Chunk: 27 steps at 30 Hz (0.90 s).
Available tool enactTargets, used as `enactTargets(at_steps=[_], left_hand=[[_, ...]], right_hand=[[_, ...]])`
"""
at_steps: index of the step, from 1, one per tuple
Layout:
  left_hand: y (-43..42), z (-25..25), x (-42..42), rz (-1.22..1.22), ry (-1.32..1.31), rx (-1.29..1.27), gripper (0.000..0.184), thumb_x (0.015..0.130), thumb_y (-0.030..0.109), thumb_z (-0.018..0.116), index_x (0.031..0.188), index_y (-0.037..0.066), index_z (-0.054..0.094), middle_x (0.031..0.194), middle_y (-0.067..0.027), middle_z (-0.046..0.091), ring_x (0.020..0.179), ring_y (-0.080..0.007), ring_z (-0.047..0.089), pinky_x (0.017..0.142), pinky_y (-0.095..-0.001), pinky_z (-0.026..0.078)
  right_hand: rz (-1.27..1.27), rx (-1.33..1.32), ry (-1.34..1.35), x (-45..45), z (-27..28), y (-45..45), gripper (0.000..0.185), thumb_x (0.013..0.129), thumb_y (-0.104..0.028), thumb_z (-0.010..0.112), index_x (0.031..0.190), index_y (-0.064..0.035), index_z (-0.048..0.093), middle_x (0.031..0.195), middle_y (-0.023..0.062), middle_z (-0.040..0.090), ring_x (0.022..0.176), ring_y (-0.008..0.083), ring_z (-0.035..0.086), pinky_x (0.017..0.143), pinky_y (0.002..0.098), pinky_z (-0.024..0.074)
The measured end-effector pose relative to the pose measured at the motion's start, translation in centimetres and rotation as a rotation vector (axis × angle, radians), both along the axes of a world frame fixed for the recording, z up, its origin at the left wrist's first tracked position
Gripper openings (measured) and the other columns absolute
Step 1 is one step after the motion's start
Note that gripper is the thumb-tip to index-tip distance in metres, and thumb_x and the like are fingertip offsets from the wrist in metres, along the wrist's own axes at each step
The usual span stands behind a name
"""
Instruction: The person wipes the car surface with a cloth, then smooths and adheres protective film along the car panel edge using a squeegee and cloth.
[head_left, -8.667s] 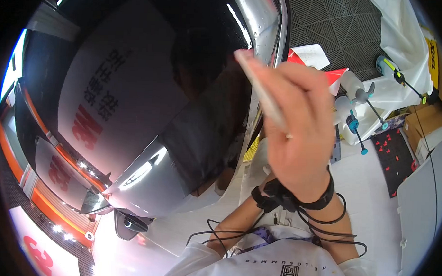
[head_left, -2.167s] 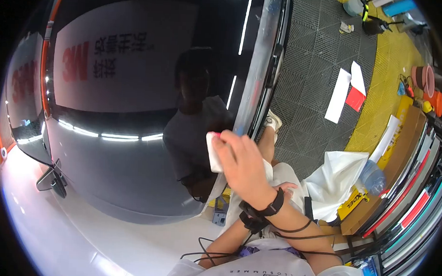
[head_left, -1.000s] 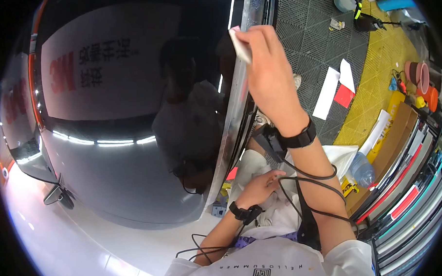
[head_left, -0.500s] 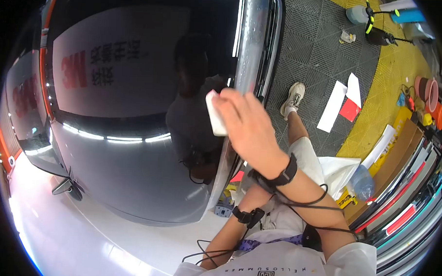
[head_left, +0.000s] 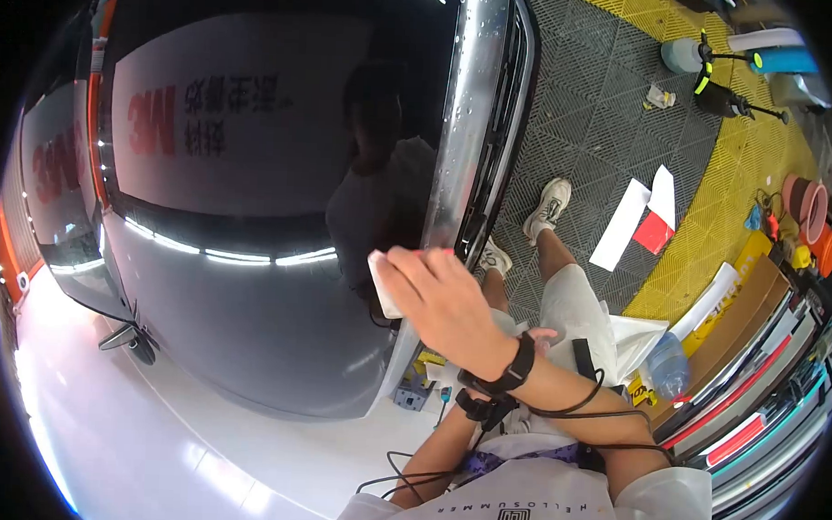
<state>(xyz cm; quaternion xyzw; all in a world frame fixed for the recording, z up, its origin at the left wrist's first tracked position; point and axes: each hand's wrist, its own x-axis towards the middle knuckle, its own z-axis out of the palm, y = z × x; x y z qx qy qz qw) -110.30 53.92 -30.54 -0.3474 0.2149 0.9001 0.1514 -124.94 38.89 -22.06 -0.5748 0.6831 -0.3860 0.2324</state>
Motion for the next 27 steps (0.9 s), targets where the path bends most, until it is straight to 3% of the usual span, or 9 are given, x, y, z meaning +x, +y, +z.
enactTargets(at_steps=[3, 6, 8, 12, 13, 20, 23, 25, 27], left_hand=[[-0.7, 0.1, -1.1, -0.103, 0.049, -0.442, 0.056, 0.099, 0.014, 0.064, 0.151, 0.005, 0.047, 0.107, 0.0005, 0.059, 0.1, -0.0092, 0.055, 0.095, -0.0284, 0.044], [0.5, 0.0, -0.4, -0.132, -0.059, -0.786, 0.05, 0.098, 0.013, 0.065, 0.145, 0.003, 0.054, 0.132, -0.0078, 0.063, 0.119, -0.0177, 0.058, 0.105, -0.0336, 0.045], [0.2, 0.2, -1.9, -0.196, -0.255, -0.703, 0.048, 0.098, 0.011, 0.064, 0.144, 0.001, 0.055, 0.142, -0.0125, 0.062, 0.133, -0.0248, 0.057, 0.112, -0.0383, 0.044], [-3.5, 3.7, -7.2, -0.407, -0.385, -0.703, 0.032, 0.098, 0.027, 0.062, 0.122, 0.007, 0.067, 0.099, -0.0259, 0.071, 0.097, -0.0426, 0.069, 0.085, -0.0471, 0.052], [-3.7, 4.5, -8.4, -0.191, -0.307, -0.665, 0.029, 0.098, 0.02, 0.063, 0.126, 0.01, 0.065, 0.102, -0.0221, 0.071, 0.096, -0.0406, 0.07, 0.084, -0.0449, 0.052], [-4.0, 4.2, -11.5, -0.104, -0.167, -0.529, 0.045, 0.099, 0.011, 0.063, 0.143, 0.012, 0.054, 0.117, -0.0157, 0.073, 0.111, -0.0299, 0.07, 0.091, -0.0398, 0.053], [-0.4, -2.5, -9.9, 0.385, -0.021, 0.164, 0.037, 0.101, 0.01, 0.061, 0.138, 0.008, 0.057, 0.114, -0.0057, 0.067, 0.106, -0.0181, 0.064, 0.092, -0.0332, 0.05], [-1.5, -2.9, -11.5, 0.338, 0.019, 0.096, 0.033, 0.103, 0.012, 0.059, 0.136, 0.006, 0.059, 0.109, -0.0013, 0.063, 0.1, -0.0126, 0.06, 0.091, -0.0299, 0.048], [-6.9, 0.6, -14.6, 0.042, -0.031, -0.307, 0.032, 0.105, 0.015, 0.058, 0.136, 0.006, 0.059, 0.103, 0.0001, 0.06, 0.094, -0.0106, 0.057, 0.088, -0.028, 0.047]], right_hand=[[0.011, 0.025, 0.072, -1.3, -2.1, -0.2, 0.046, 0.084, -0.011, 0.062, 0.13, -0.0034, 0.061, 0.122, 0.0064, 0.056, 0.096, 0.0234, 0.056, 0.084, 0.0368, 0.05], [-0.028, -0.021, 0.041, -4.6, -2.7, -2.9, 0.045, 0.084, -0.007, 0.063, 0.129, -0.0047, 0.063, 0.123, 0.0063, 0.058, 0.093, 0.0261, 0.056, 0.085, 0.0359, 0.0504], [-0.071, -0.055, 0.054, -7.3, -2.4, -5.1, 0.045, 0.084, -0.005, 0.062, 0.129, -0.0054, 0.062, 0.12, 0.0072, 0.059, 0.09, 0.028, 0.056, 0.083, 0.0381, 0.0497], [-0.132, -0.093, 0.158, -12.2, -2.5, -9.0, 0.036, 0.085, -0.005, 0.06, 0.121, -0.005, 0.062, 0.117, 0.0069, 0.059, 0.092, 0.027, 0.056, 0.081, 0.0367, 0.0511], [-0.166, -0.112, 0.174, -13.2, -2.8, -9.6, 0.036, 0.085, -0.003, 0.06, 0.121, -0.0054, 0.062, 0.117, 0.0074, 0.059, 0.094, 0.028, 0.057, 0.082, 0.0381, 0.052], [-0.185, -0.107, 0.186, -16.5, -2.0, -12.0, 0.046, 0.081, 0.002, 0.063, 0.127, -0.0036, 0.061, 0.121, 0.0111, 0.059, 0.098, 0.0329, 0.057, 0.088, 0.0417, 0.0514], [-0.004, -0.078, 0.168, -11.5, 2.0, -8.2, 0.046, 0.083, -0.001, 0.063, 0.129, -0.0021, 0.063, 0.122, 0.0126, 0.059, 0.097, 0.0326, 0.058, 0.09, 0.0411, 0.0507], [0.137, -0.014, 0.123, -8.4, 2.2, -6.3, 0.049, 0.082, -0.006, 0.064, 0.13, -0.0014, 0.062, 0.121, 0.0107, 0.058, 0.096, 0.0282, 0.058, 0.086, 0.0379, 0.051], [0.153, 0.019, 0.084, -7.6, 1.6, -6.3, 0.05, 0.082, -0.008, 0.064, 0.131, -0.0014, 0.062, 0.12, 0.0091, 0.057, 0.094, 0.0253, 0.057, 0.082, 0.0359, 0.0511]])
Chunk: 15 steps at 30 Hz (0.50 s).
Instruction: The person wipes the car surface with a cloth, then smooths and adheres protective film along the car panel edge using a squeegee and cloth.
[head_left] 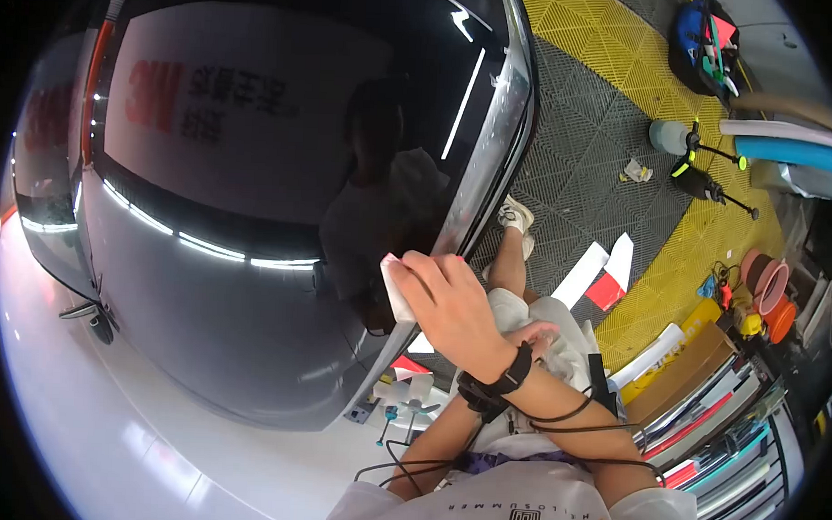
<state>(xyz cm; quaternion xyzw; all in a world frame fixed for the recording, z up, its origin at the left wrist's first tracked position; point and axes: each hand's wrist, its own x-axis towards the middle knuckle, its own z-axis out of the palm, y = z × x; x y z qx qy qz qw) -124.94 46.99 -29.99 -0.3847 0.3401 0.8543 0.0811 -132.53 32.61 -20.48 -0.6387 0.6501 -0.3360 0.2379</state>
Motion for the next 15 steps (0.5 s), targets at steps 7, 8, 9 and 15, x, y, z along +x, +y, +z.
enactTargets(at_steps=[7, 8, 9, 15], left_hand=[[-8.6, 1.1, -4.9, -0.086, 0.007, -0.142, 0.031, 0.105, 0.021, 0.058, 0.135, 0.01, 0.06, 0.094, -0.0007, 0.056, 0.082, -0.0104, 0.053, 0.076, -0.029, 0.045], [-8.9, 0.8, -5.6, -0.118, 0.019, -0.204, 0.031, 0.105, 0.023, 0.058, 0.134, 0.012, 0.06, 0.091, -0.0008, 0.055, 0.079, -0.0107, 0.052, 0.074, -0.0295, 0.045], [-9.5, 0.8, -6.5, -0.149, 0.031, -0.265, 0.031, 0.105, 0.024, 0.058, 0.134, 0.013, 0.06, 0.089, -0.001, 0.054, 0.077, -0.0109, 0.051, 0.072, -0.0299, 0.044], [-11.9, -0.7, -10.1, -0.339, -0.088, -0.253, 0.032, 0.104, 0.026, 0.058, 0.135, 0.018, 0.06, 0.089, -0.0083, 0.071, 0.082, -0.0186, 0.069, 0.077, -0.0352, 0.051]], right_hand=[[-0.163, 0.038, 0.02, -5.7, -0.5, -6.2, 0.049, 0.079, -0.002, 0.067, 0.127, 0.0004, 0.062, 0.123, 0.0105, 0.057, 0.094, 0.0282, 0.056, 0.084, 0.0385, 0.0524], [-0.2, 0.048, 0.004, -6.5, -0.9, -6.9, 0.048, 0.08, -0.002, 0.067, 0.127, 0.0004, 0.062, 0.123, 0.0108, 0.057, 0.094, 0.0284, 0.056, 0.083, 0.0385, 0.0525], [-0.237, 0.058, -0.012, -7.2, -1.4, -7.5, 0.047, 0.08, -0.002, 0.067, 0.127, 0.0005, 0.062, 0.123, 0.0111, 0.057, 0.094, 0.0286, 0.056, 0.083, 0.0386, 0.0525], [-0.379, 0.119, -0.038, -9.5, -2.4, -10.5, 0.048, 0.079, 0.004, 0.067, 0.126, 0.0023, 0.06, 0.122, 0.0142, 0.057, 0.092, 0.0304, 0.059, 0.079, 0.039, 0.0537]])
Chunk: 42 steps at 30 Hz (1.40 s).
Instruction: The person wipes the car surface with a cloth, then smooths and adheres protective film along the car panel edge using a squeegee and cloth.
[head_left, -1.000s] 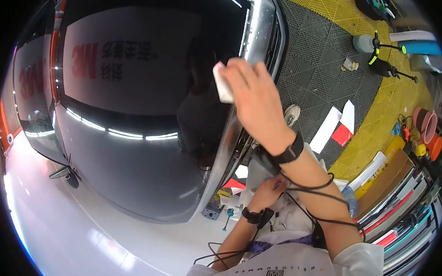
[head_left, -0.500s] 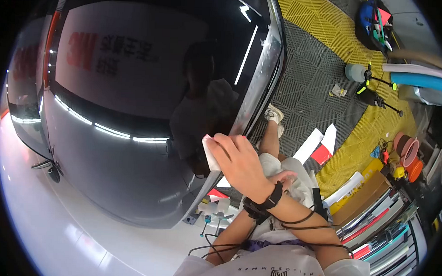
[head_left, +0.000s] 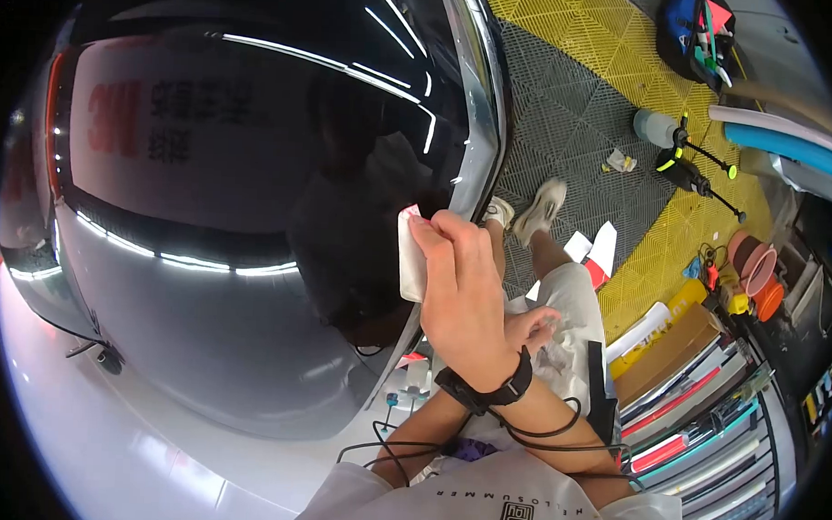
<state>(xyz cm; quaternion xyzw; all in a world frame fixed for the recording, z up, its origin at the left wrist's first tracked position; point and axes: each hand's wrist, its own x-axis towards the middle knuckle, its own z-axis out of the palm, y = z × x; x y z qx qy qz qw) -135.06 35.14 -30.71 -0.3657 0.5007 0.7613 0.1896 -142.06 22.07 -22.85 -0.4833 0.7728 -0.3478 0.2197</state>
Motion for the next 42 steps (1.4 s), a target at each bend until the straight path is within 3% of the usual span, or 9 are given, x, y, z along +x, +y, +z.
enactTargets(at_steps=[3, 9, 20, 21, 24, 31, 42], left_hand=[[-1.1, -0.3, -1.0, -0.035, -0.034, 0.101, 0.032, 0.104, 0.025, 0.058, 0.135, 0.018, 0.06, 0.098, -0.0113, 0.075, 0.094, -0.0232, 0.074, 0.082, -0.0374, 0.053], [-2.5, 0.7, -2.6, 0.133, -0.095, 0.072, 0.031, 0.104, 0.024, 0.058, 0.133, 0.017, 0.061, 0.096, -0.0105, 0.074, 0.092, -0.0229, 0.073, 0.082, -0.0356, 0.053], [-2.6, 0.5, -4.9, 0.02, -0.095, 0.096, 0.033, 0.104, 0.023, 0.056, 0.135, 0.013, 0.059, 0.101, -0.0133, 0.073, 0.096, -0.0234, 0.072, 0.086, -0.0355, 0.052], [-2.3, 0.4, -4.8, 0.017, -0.093, 0.083, 0.033, 0.104, 0.022, 0.056, 0.136, 0.013, 0.059, 0.101, -0.0132, 0.074, 0.096, -0.0232, 0.072, 0.086, -0.0355, 0.052], [-1.8, -0.3, -4.5, 0.082, -0.035, 0.081, 0.033, 0.104, 0.021, 0.056, 0.136, 0.013, 0.06, 0.098, -0.0129, 0.073, 0.094, -0.0223, 0.071, 0.085, -0.0351, 0.052], [-3.2, 0.8, -5.2, 0.063, -0.099, 0.133, 0.031, 0.103, 0.021, 0.057, 0.134, 0.015, 0.061, 0.093, -0.01, 0.071, 0.086, -0.0184, 0.068, 0.079, -0.0335, 0.051], [-3.2, 1.6, -5.6, 0.079, -0.001, 0.014, 0.032, 0.103, 0.022, 0.057, 0.133, 0.015, 0.061, 0.097, -0.0079, 0.069, 0.084, -0.0197, 0.066, 0.079, -0.0334, 0.051]], right_hand=[[-0.03, 0.032, -0.037, -1.0, 0.1, -1.1, 0.05, 0.078, 0.006, 0.068, 0.127, 0.003, 0.059, 0.121, 0.0148, 0.056, 0.095, 0.0318, 0.061, 0.08, 0.0395, 0.0547], [-0.02, 0.062, -0.111, -2.5, 1.1, -2.0, 0.049, 0.081, 0.008, 0.067, 0.128, 0.0046, 0.057, 0.122, 0.0169, 0.055, 0.101, 0.0335, 0.061, 0.083, 0.0407, 0.0553], [-0.09, 0.088, -0.223, -3.6, 0.6, -3.3, 0.053, 0.08, 0.008, 0.066, 0.132, 0.004, 0.054, 0.123, 0.0182, 0.053, 0.107, 0.037, 0.061, 0.086, 0.0419, 0.0549], [-0.081, 0.093, -0.273, -3.9, 0.6, -3.5, 0.07, 0.069, 0.018, 0.065, 0.136, 0.0019, 0.051, 0.128, 0.0193, 0.049, 0.111, 0.0426, 0.057, 0.089, 0.0477, 0.0525], [-0.101, 0.126, -0.264, -4.8, 0.7, -4.2, 0.074, 0.068, 0.017, 0.068, 0.138, 0.0015, 0.049, 0.128, 0.0192, 0.048, 0.112, 0.0432, 0.056, 0.092, 0.0484, 0.0507], [-0.184, 0.129, -0.432, -5.6, 0.9, -4.6, 0.067, 0.075, 0.021, 0.06, 0.137, 0.0002, 0.048, 0.129, 0.0228, 0.046, 0.115, 0.0439, 0.055, 0.095, 0.0466, 0.049], [-0.188, 0.056, -0.378, -6.4, 1.1, -5.1, 0.042, 0.091, 0.013, 0.053, 0.132, 0.0034, 0.049, 0.125, 0.0247, 0.048, 0.115, 0.0447, 0.054, 0.099, 0.0452, 0.0459]])
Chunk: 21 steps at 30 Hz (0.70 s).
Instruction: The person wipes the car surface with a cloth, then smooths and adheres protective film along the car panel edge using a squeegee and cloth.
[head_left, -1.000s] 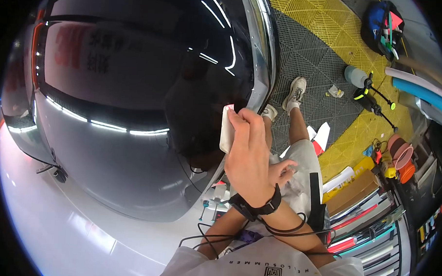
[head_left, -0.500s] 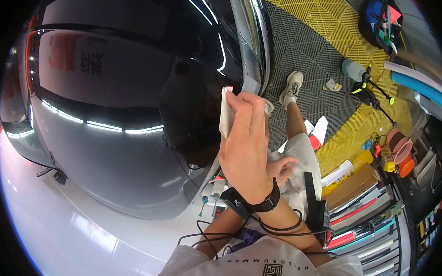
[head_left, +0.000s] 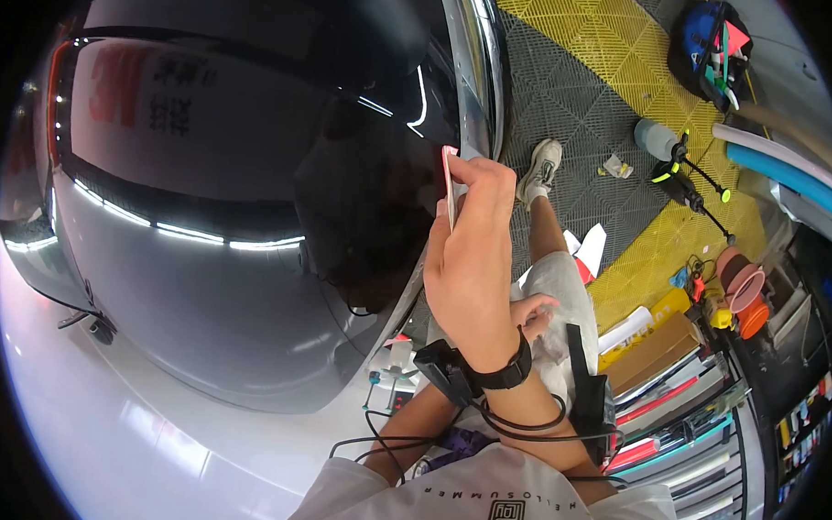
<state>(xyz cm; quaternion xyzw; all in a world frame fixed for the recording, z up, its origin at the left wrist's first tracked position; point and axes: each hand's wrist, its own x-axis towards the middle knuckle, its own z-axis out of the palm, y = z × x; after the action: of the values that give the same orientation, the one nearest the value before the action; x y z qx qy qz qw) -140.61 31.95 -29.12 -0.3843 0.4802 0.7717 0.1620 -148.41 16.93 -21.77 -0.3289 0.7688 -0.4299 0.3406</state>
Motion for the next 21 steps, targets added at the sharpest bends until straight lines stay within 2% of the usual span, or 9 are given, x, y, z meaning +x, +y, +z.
enactTargets(at_steps=[3, 6, 8, 10, 11, 12, 14, 17, 21], left_hand=[[1.3, -0.6, 0.4, 0.025, 0.023, -0.023, 0.032, 0.102, 0.021, 0.058, 0.133, 0.014, 0.061, 0.098, -0.0088, 0.069, 0.085, -0.0202, 0.066, 0.079, -0.0334, 0.051], [2.5, -0.9, 0.3, 0.215, 0.116, 0.009, 0.023, 0.102, 0.015, 0.062, 0.125, 0.013, 0.062, 0.079, -0.0028, 0.057, 0.071, -0.0103, 0.054, 0.066, -0.0261, 0.044], [4.8, -2.4, 1.5, 0.341, 0.205, -0.119, 0.026, 0.101, 0.022, 0.061, 0.125, 0.012, 0.063, 0.086, -0.0078, 0.067, 0.077, -0.0185, 0.066, 0.071, -0.0329, 0.05], [2.7, -0.6, 1.9, 0.431, 0.309, -0.532, 0.03, 0.1, 0.026, 0.061, 0.126, 0.012, 0.063, 0.091, -0.0109, 0.073, 0.083, -0.0251, 0.071, 0.074, -0.0376, 0.053], [-0.9, 3.0, 1.1, 0.165, 0.002, -0.192, 0.037, 0.097, 0.031, 0.062, 0.13, 0.013, 0.063, 0.098, -0.0141, 0.075, 0.091, -0.0327, 0.073, 0.078, -0.0436, 0.055], [-1.9, 3.1, 0.5, 0.157, -0.003, -0.149, 0.038, 0.096, 0.031, 0.062, 0.131, 0.015, 0.065, 0.091, -0.0134, 0.074, 0.086, -0.0327, 0.073, 0.076, -0.0428, 0.055], [-3.0, 3.5, 0.1, 0.24, 0.037, -0.165, 0.032, 0.1, 0.025, 0.062, 0.128, 0.01, 0.069, 0.09, -0.0121, 0.075, 0.075, -0.0216, 0.069, 0.071, -0.0359, 0.052], [-4.1, 3.7, -0.3, 0.464, 0.08, -0.14, 0.031, 0.099, 0.034, 0.062, 0.118, 0.014, 0.075, 0.091, -0.0146, 0.075, 0.081, -0.0285, 0.072, 0.073, -0.0387, 0.054], [-6.5, 3.0, -0.7, 0.702, 0.089, -0.161, 0.028, 0.103, 0.028, 0.064, 0.113, 0.005, 0.077, 0.093, -0.0061, 0.076, 0.083, -0.0134, 0.068, 0.079, -0.0323, 0.052]], right_hand=[[0.004, 0.007, 0.042, 0.0, 0.3, 0.0, 0.042, 0.091, 0.012, 0.053, 0.131, 0.0036, 0.049, 0.124, 0.0242, 0.049, 0.115, 0.044, 0.054, 0.1, 0.0454, 0.0455], [-0.003, 0.041, 0.051, -0.2, 0.5, -0.2, 0.04, 0.092, 0.008, 0.053, 0.131, 0.0036, 0.05, 0.123, 0.0231, 0.05, 0.115, 0.0419, 0.055, 0.101, 0.0453, 0.045], [0.025, 0.04, 0.096, -1.5, -0.2, 0.5, 0.035, 0.097, -0.002, 0.053, 0.131, 0.0035, 0.051, 0.124, 0.0204, 0.054, 0.117, 0.0339, 0.057, 0.102, 0.0429, 0.0447], [0.061, 0.092, 0.085, -5.7, 0.2, 1.0, 0.034, 0.099, -0.011, 0.062, 0.129, 0.0038, 0.056, 0.111, 0.0148, 0.067, 0.101, 0.0216, 0.064, 0.091, 0.0354, 0.0508], [-0.043, 0.171, -0.011, -7.4, 2.2, 0.0, 0.032, 0.098, -0.014, 0.067, 0.123, 0.005, 0.06, 0.104, 0.0119, 0.07, 0.094, 0.0188, 0.065, 0.086, 0.0331, 0.0524], [0.046, 0.082, 0.032, -10.0, 2.6, -0.7, 0.03, 0.097, -0.013, 0.069, 0.121, 0.0037, 0.064, 0.101, 0.0112, 0.074, 0.086, 0.0157, 0.066, 0.079, 0.0318, 0.0538], [0.14, 0.138, 0.109, -13.4, 5.4, -2.8, 0.03, 0.096, -0.018, 0.074, 0.116, 0.0042, 0.068, 0.098, 0.0094, 0.075, 0.088, 0.0116, 0.065, 0.08, 0.0286, 0.0529], [0.364, 0.022, 0.252, -15.8, 6.6, -5.6, 0.036, 0.095, -0.02, 0.077, 0.119, 0.0046, 0.067, 0.099, 0.0084, 0.075, 0.086, 0.0113, 0.065, 0.079, 0.0269, 0.0524], [0.706, -0.031, 0.327, -15.2, 5.8, -9.3, 0.037, 0.093, -0.018, 0.079, 0.119, 0.005, 0.066, 0.098, 0.0093, 0.074, 0.087, 0.0119, 0.066, 0.079, 0.0275, 0.0533]])
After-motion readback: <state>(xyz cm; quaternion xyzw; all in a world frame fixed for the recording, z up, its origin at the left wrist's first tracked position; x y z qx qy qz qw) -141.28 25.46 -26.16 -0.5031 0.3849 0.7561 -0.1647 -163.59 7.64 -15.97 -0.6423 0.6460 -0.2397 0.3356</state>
